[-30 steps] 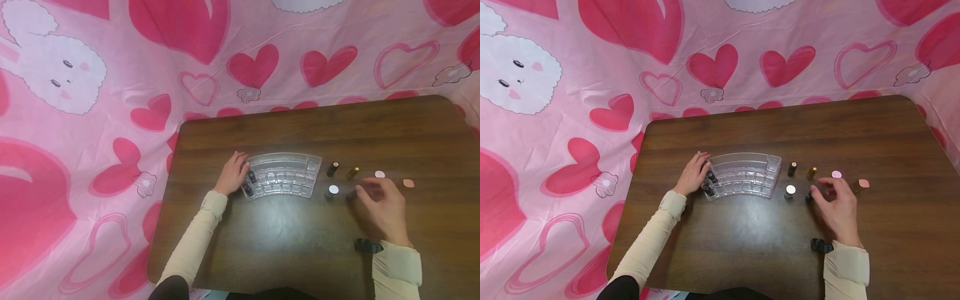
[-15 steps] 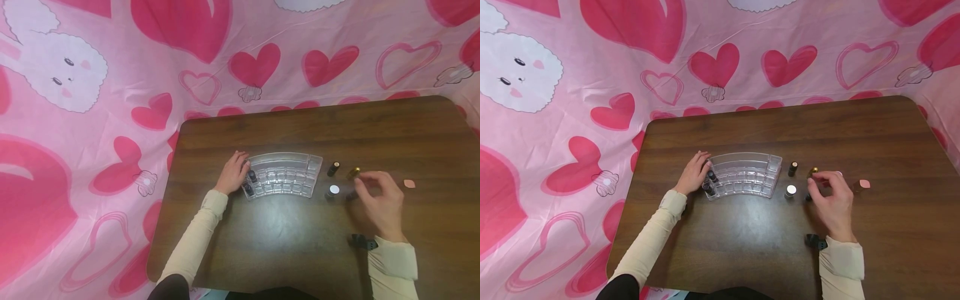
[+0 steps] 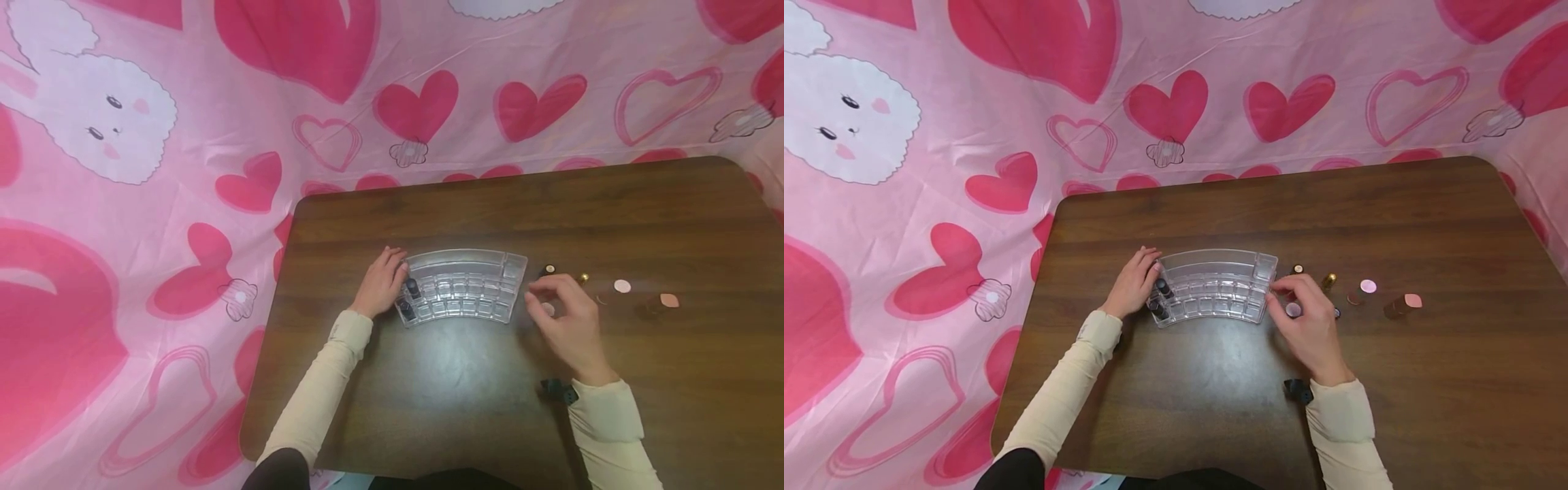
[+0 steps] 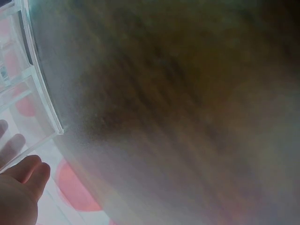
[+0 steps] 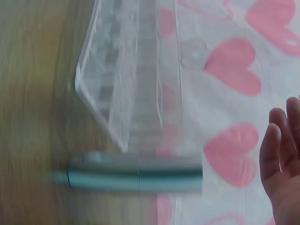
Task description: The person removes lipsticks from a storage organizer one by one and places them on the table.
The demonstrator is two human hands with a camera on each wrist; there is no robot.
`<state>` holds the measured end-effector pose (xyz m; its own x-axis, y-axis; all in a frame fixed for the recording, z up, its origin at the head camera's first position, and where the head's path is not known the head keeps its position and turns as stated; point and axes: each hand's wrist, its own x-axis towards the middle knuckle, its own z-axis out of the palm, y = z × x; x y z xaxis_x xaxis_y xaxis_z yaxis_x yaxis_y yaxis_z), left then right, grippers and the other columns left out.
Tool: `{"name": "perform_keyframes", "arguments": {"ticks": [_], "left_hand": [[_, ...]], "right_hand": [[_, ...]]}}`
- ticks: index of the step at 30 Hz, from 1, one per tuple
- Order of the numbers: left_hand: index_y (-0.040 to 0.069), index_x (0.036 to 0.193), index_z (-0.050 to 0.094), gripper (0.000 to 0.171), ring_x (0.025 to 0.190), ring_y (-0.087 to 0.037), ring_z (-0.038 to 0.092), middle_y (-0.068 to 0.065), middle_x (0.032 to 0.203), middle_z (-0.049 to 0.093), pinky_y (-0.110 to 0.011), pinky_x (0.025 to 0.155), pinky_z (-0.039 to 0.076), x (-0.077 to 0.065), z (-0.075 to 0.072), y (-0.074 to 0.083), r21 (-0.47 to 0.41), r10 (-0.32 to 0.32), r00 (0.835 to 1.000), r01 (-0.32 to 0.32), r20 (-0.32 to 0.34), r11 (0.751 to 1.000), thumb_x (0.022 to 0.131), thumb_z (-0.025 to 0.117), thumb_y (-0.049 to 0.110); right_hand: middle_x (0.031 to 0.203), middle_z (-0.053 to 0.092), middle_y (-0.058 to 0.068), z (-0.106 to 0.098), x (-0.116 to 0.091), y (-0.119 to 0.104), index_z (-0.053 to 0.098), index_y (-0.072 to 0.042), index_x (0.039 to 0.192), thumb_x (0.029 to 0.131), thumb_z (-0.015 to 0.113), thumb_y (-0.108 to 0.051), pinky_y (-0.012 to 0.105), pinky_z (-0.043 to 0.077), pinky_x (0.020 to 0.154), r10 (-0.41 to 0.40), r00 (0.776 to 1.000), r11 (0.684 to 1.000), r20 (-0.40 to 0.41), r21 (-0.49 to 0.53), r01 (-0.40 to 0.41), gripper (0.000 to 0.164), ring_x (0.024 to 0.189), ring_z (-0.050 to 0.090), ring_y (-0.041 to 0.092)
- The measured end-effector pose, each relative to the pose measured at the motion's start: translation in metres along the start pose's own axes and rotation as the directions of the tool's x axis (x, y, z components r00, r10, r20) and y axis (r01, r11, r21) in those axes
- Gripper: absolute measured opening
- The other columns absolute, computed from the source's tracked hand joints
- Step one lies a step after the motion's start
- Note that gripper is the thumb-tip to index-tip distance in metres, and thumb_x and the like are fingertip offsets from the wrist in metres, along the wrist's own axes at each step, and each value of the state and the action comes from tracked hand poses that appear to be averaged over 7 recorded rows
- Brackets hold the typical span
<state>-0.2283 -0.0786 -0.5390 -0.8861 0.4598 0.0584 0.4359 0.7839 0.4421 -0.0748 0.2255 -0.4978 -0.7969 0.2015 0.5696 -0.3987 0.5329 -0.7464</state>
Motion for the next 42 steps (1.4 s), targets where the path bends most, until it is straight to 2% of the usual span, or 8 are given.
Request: {"name": "perform_keyframes", "arguments": {"ticks": [7,15,20,23,30,38,42], "left_hand": [[0.011,0.14,0.048,0.049,0.145,-0.031,0.03,-0.008,0.147,0.045,-0.045,0.119,0.027,0.0,0.0,0.0,0.008,0.009,1.0,-0.009,-0.008,1.0,0.103,0.031,0.038],[0.01,0.139,0.049,0.048,0.144,-0.033,0.032,-0.009,0.146,0.046,-0.046,0.118,0.028,0.0,0.003,-0.002,0.002,0.024,0.999,-0.024,-0.024,1.0,0.103,0.032,0.037],[0.01,0.138,0.05,0.047,0.144,-0.033,0.031,-0.01,0.146,0.046,-0.047,0.118,0.028,0.0,0.003,-0.001,0.007,0.029,0.999,-0.029,-0.024,1.0,0.104,0.03,0.035],[0.01,0.138,0.05,0.046,0.145,-0.032,0.031,-0.01,0.146,0.046,-0.046,0.118,0.028,0.0,0.001,0.0,0.0,0.023,1.0,-0.023,-0.02,1.0,0.104,0.03,0.034],[0.009,0.138,0.05,0.045,0.145,-0.032,0.03,-0.01,0.146,0.046,-0.045,0.119,0.027,0.0,-0.001,0.0,-0.002,0.02,1.0,-0.02,-0.015,1.0,0.104,0.031,0.031],[0.01,0.139,0.049,0.045,0.146,-0.03,0.029,-0.009,0.147,0.045,-0.045,0.119,0.026,0.0,0.0,0.0,0.0,0.013,1.0,-0.013,-0.01,1.0,0.104,0.031,0.031],[0.008,0.138,0.05,0.044,0.145,-0.032,0.031,-0.01,0.147,0.045,-0.045,0.119,0.026,0.0,-0.001,0.0,0.001,0.029,0.999,-0.029,-0.018,1.0,0.104,0.031,0.029]], "right_hand": [[0.09,0.064,0.009,0.027,0.001,-0.004,0.067,0.002,0.094,0.071,0.073,0.014,0.01,0.045,0.073,-0.049,0.992,0.997,0.113,0.062,0.042,0.026,0.078,0.057,0.015],[0.093,0.067,0.008,0.051,0.004,-0.008,0.067,-0.002,0.098,0.074,0.075,0.005,0.016,0.049,0.069,-0.018,0.974,0.999,0.225,0.048,0.007,0.026,0.079,0.06,0.017],[0.094,0.068,0.008,0.067,0.007,-0.01,0.066,-0.001,0.099,0.076,0.074,0.002,0.024,0.054,0.07,-0.046,0.962,0.997,0.271,0.069,0.029,0.024,0.083,0.062,0.019],[0.096,0.067,0.008,0.077,0.008,-0.011,0.066,-0.001,0.101,0.079,0.073,0.0,0.03,0.055,0.071,-0.039,0.944,0.997,0.327,0.073,0.016,0.024,0.086,0.062,0.019],[0.104,0.066,0.012,0.098,0.013,-0.014,0.063,0.0,0.111,0.083,0.071,-0.005,0.036,0.056,0.074,0.019,0.888,0.995,0.46,0.079,-0.062,0.03,0.089,0.064,0.024],[0.107,0.065,0.013,0.119,0.017,-0.016,0.062,0.0,0.113,0.083,0.07,-0.004,0.035,0.057,0.075,0.051,0.864,0.99,0.5,0.091,-0.111,0.032,0.087,0.065,0.022],[0.109,0.065,0.014,0.127,0.02,-0.015,0.062,0.0,0.114,0.084,0.07,-0.006,0.038,0.057,0.079,0.032,0.863,0.992,0.505,0.092,-0.09,0.032,0.09,0.065,0.024]]}}
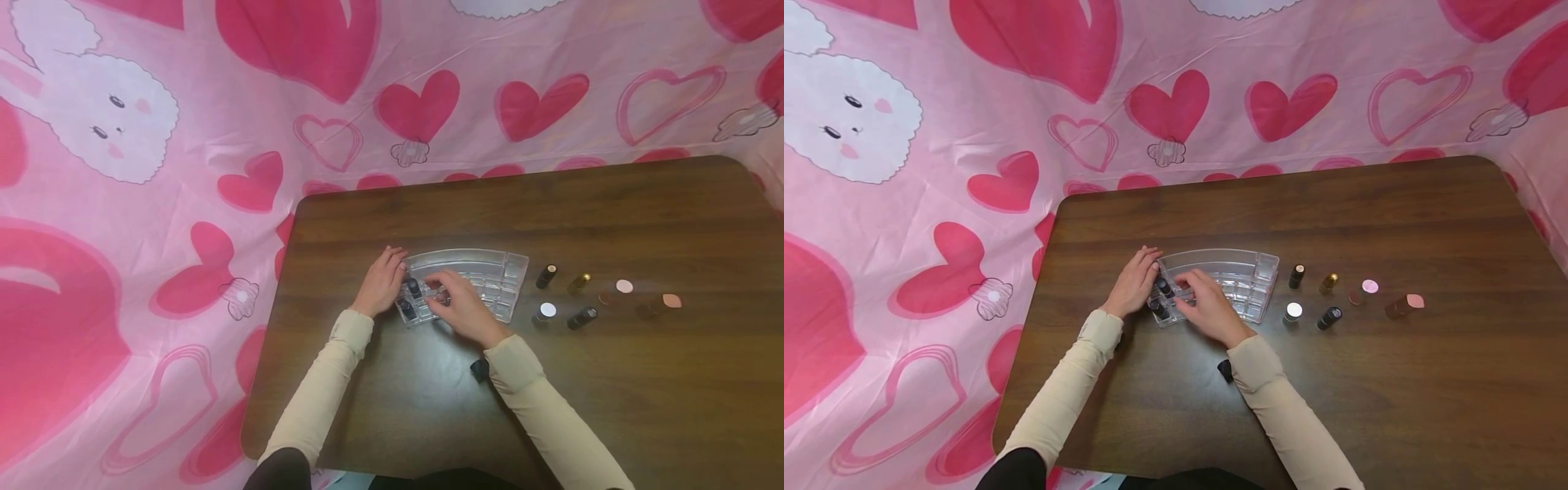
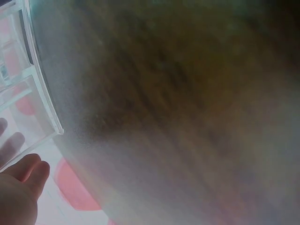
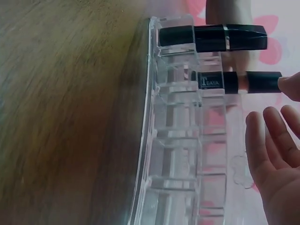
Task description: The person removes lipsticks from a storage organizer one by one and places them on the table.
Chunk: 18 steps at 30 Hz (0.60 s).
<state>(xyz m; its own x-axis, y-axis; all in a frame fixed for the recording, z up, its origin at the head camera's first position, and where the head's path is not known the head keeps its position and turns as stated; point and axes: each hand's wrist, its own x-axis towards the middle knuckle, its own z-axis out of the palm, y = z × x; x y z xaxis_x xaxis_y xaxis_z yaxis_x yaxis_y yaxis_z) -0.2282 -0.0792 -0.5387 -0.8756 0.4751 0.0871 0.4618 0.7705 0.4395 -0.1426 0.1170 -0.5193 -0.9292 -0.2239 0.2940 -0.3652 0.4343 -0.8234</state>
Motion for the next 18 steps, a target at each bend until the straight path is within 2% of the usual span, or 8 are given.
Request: {"name": "perform_keyframes", "arguments": {"ticks": [6,11,18], "left_hand": [[0.007,0.137,0.05,0.043,0.144,-0.032,0.032,-0.011,0.146,0.046,-0.045,0.118,0.027,0.0,0.0,0.0,0.007,0.015,1.0,-0.015,-0.001,1.0,0.104,0.032,0.027],[0.007,0.137,0.05,0.042,0.144,-0.033,0.032,-0.011,0.145,0.046,-0.045,0.119,0.027,0.001,-0.001,0.0,0.003,0.023,1.0,-0.023,-0.001,1.0,0.104,0.032,0.026],[0.007,0.137,0.05,0.042,0.143,-0.034,0.033,-0.011,0.145,0.046,-0.046,0.118,0.028,0.001,-0.001,0.0,-0.006,0.023,1.0,-0.023,-0.007,1.0,0.104,0.034,0.025]], "right_hand": [[0.114,0.063,0.014,0.006,0.009,0.004,0.06,-0.001,0.119,0.084,0.068,-0.006,0.039,0.057,0.084,0.001,1.0,1.0,0.024,-0.005,-0.001,0.036,0.1,0.064,0.027],[0.114,0.062,0.014,0.009,0.016,0.004,0.06,0.0,0.119,0.084,0.068,-0.004,0.037,0.058,0.082,0.022,0.998,0.999,0.059,0.023,-0.024,0.037,0.1,0.064,0.027],[0.111,0.063,0.013,0.013,0.02,0.003,0.06,0.001,0.117,0.083,0.069,-0.004,0.038,0.057,0.082,-0.003,0.998,1.0,0.066,-0.007,0.004,0.036,0.095,0.065,0.025]]}}
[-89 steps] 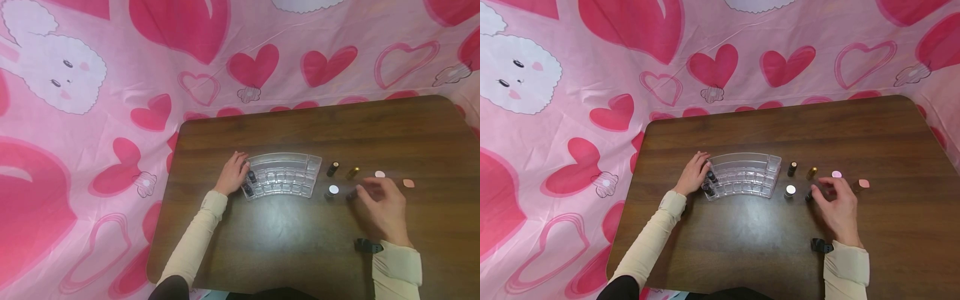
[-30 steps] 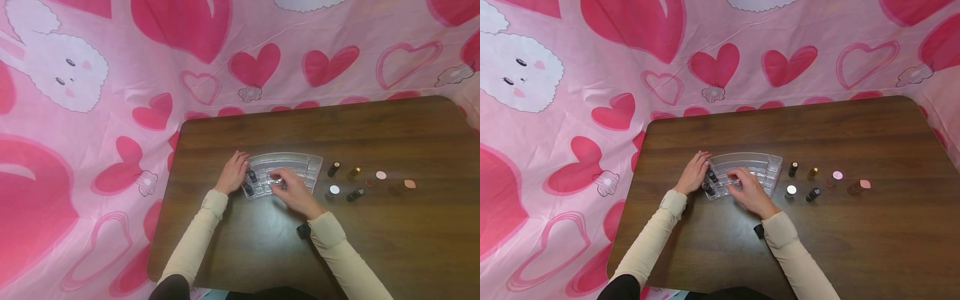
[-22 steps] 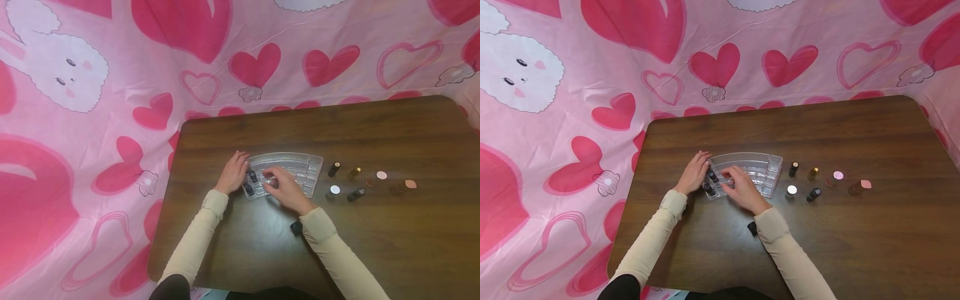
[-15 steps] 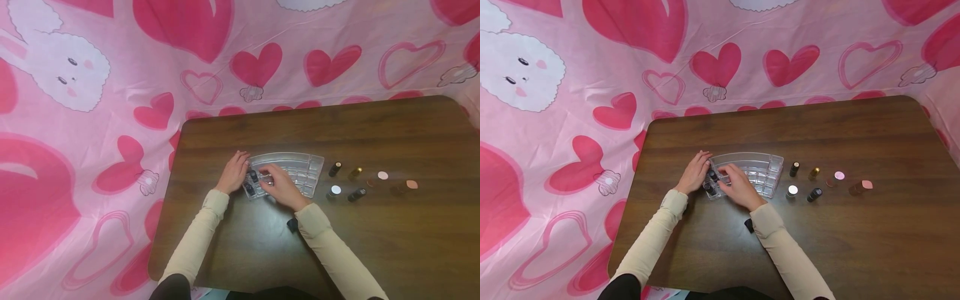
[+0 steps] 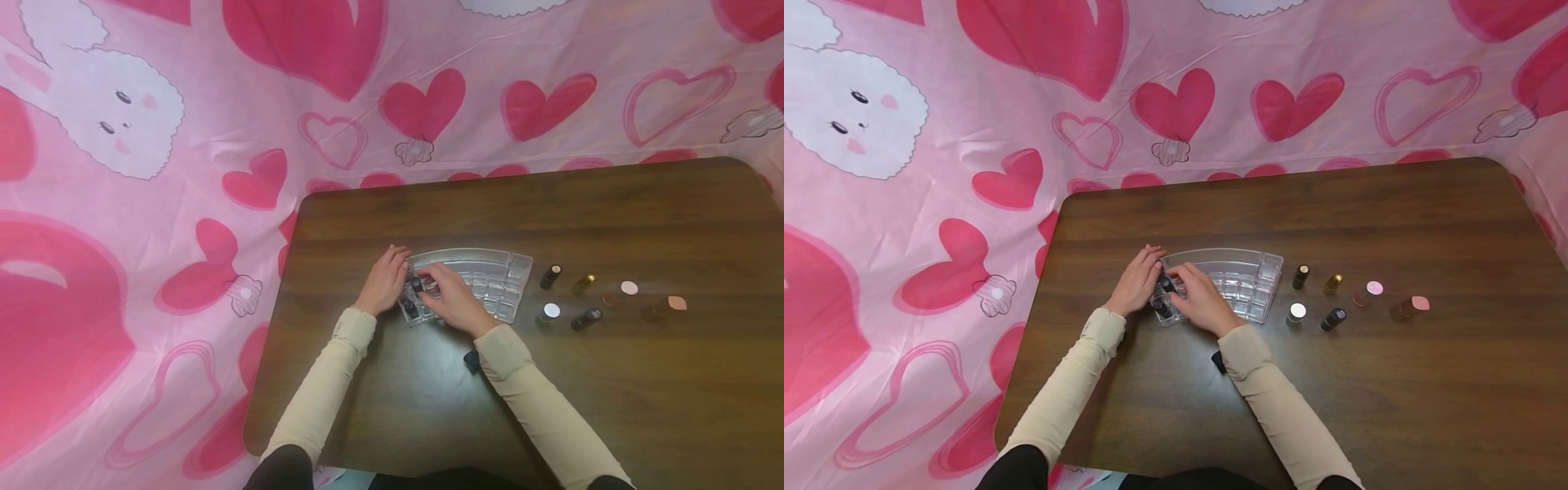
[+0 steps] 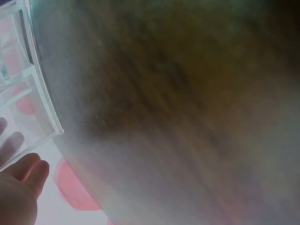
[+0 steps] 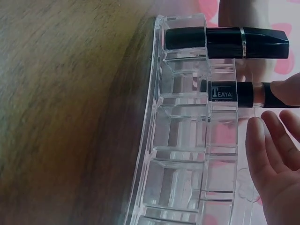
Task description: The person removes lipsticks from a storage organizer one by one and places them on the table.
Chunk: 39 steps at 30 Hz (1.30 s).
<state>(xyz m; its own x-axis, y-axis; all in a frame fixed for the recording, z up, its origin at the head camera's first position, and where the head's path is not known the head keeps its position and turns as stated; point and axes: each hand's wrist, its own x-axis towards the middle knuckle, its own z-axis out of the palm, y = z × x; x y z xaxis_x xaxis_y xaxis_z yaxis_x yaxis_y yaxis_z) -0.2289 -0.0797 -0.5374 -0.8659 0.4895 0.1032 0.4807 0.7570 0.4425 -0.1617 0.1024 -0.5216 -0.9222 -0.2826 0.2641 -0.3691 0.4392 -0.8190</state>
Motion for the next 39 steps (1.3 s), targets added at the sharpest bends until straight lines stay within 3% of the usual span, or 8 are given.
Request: {"name": "perform_keyframes", "arguments": {"ticks": [10,39], "left_hand": [[0.007,0.138,0.05,0.042,0.144,-0.033,0.032,-0.012,0.146,0.046,-0.046,0.118,0.028,-0.001,0.0,0.0,0.005,-0.001,1.0,0.001,-0.001,1.0,0.104,0.033,0.025],[0.005,0.136,0.051,0.042,0.142,-0.035,0.034,-0.013,0.144,0.047,-0.047,0.117,0.029,-0.001,-0.002,0.002,0.006,0.011,1.0,-0.011,-0.008,1.0,0.102,0.034,0.024]], "right_hand": [[0.107,0.065,0.014,0.004,0.002,-0.005,0.061,0.002,0.116,0.081,0.069,0.0,0.037,0.058,0.08,-0.036,0.999,0.999,-0.026,-0.023,0.035,0.036,0.093,0.067,0.026],[0.111,0.066,0.01,0.013,0.0,-0.004,0.064,-0.005,0.114,0.079,0.073,-0.004,0.04,0.054,0.089,-0.011,0.998,0.991,-0.065,-0.132,0.003,0.036,0.099,0.064,0.025]]}}
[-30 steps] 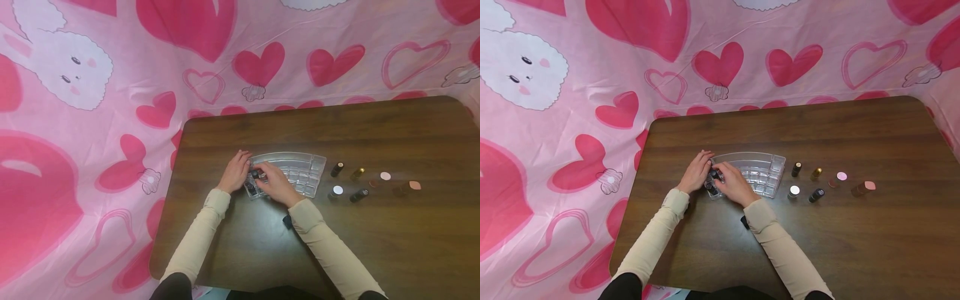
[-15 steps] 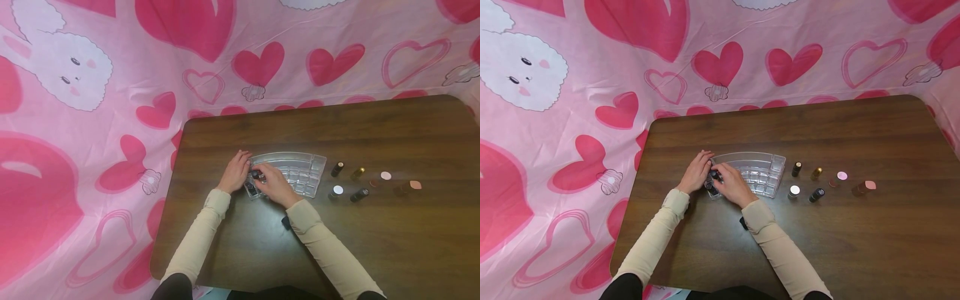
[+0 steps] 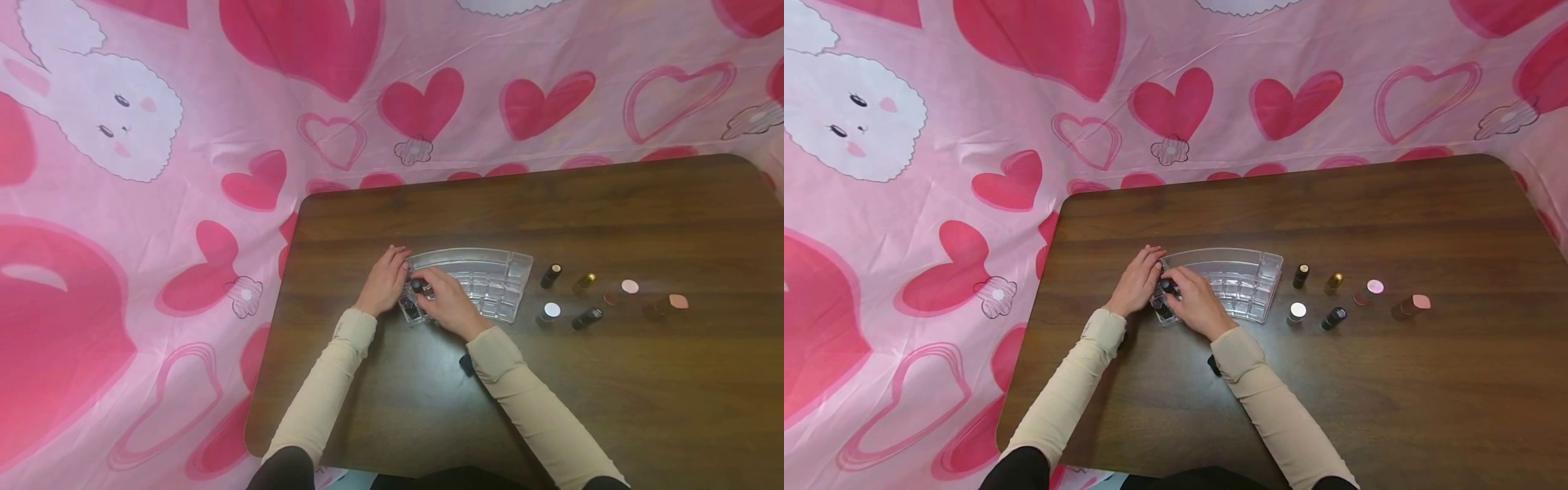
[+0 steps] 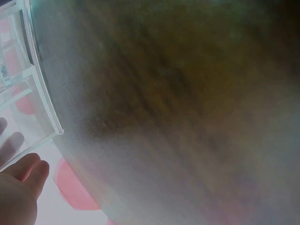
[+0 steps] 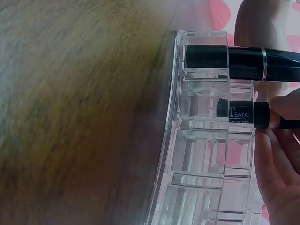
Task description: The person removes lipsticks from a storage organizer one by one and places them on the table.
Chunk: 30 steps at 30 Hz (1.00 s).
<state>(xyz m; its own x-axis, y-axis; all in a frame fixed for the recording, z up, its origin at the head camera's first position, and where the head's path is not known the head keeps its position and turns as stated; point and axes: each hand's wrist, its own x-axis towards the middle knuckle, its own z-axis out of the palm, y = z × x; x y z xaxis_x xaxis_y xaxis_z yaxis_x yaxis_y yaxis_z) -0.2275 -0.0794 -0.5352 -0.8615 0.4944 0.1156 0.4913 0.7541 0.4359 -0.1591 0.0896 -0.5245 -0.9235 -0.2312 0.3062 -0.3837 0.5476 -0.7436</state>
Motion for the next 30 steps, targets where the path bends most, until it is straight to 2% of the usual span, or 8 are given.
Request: {"name": "perform_keyframes", "arguments": {"ticks": [13,30], "left_hand": [[0.008,0.137,0.051,0.042,0.143,-0.033,0.033,-0.01,0.145,0.046,-0.046,0.117,0.029,0.0003,0.0028,-0.0015,0.016,-0.037,0.999,0.036,0.008,0.999,0.102,0.034,0.025],[0.008,0.138,0.05,0.043,0.144,-0.032,0.033,-0.01,0.146,0.046,-0.046,0.118,0.029,0.0012,0.0028,-0.0012,0.007,-0.035,0.999,0.035,0.009,0.999,0.102,0.033,0.027]], "right_hand": [[0.107,0.066,0.01,0.0011,-0.0006,0.0006,0.065,-0.003,0.11,0.079,0.072,-0.001,0.038,0.056,0.086,-0.019,1.0,1.0,-0.002,0.024,0.019,0.032,0.096,0.065,0.024],[0.108,0.065,0.011,0.0023,-0.0018,0.004,0.064,-0.002,0.111,0.081,0.072,0.0,0.035,0.057,0.084,-0.045,0.999,0.998,-0.019,0.042,0.046,0.032,0.096,0.067,0.024]]}}
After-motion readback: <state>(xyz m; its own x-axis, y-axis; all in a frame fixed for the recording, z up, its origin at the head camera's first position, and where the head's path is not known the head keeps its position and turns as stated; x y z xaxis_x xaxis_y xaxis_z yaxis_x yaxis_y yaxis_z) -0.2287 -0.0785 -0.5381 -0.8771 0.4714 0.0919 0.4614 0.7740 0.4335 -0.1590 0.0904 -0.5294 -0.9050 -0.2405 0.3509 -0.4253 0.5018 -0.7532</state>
